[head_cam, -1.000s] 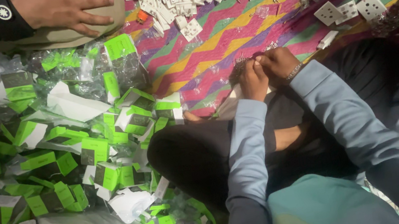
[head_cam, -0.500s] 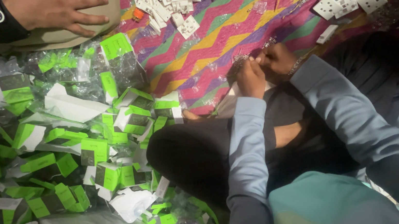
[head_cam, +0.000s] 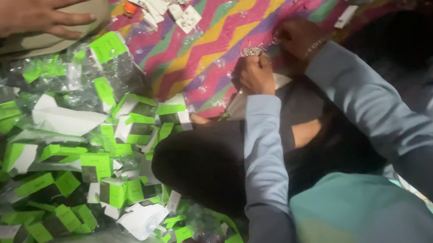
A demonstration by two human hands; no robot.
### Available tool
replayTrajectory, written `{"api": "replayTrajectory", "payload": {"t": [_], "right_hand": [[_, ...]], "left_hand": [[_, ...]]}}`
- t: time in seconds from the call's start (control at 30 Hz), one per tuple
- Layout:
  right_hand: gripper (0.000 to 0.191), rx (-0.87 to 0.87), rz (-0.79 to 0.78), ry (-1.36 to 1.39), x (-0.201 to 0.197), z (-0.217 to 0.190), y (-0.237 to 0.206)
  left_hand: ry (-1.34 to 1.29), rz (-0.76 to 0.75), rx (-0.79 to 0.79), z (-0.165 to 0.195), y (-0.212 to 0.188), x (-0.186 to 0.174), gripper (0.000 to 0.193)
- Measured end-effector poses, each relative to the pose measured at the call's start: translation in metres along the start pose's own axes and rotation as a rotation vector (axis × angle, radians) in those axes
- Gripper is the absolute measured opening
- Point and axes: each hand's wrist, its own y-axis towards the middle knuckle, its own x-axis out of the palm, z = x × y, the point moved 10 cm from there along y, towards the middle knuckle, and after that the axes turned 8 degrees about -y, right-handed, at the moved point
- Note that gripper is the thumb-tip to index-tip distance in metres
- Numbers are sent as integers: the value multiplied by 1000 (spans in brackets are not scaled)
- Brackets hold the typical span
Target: The person sits cross-legged on a floor mat covered with white electrical switch and socket plates and piles of small screws. They pick up screws and thread them by hand into the mounting holes of the plates one at a time, placing worked plates back with the pile.
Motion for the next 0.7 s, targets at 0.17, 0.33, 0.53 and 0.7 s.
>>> {"api": "replayTrajectory", "payload": {"t": [0.17, 0.33, 0.53, 0.7], "right_hand": [[20, 34, 119, -46, -14, 9, 12], [18, -38, 431, -98, -56, 23, 52], [10, -88, 530, -267, -75, 21, 96], [9, -107, 530, -220, -75, 27, 93]], "left_hand": [[1, -49, -101, -3, -5, -4, 20], [-155, 41, -5, 2, -9, -7, 19], [-185, 6, 2, 1, -9, 10, 18], [-197, -10, 62, 7, -9, 12, 19]]}}
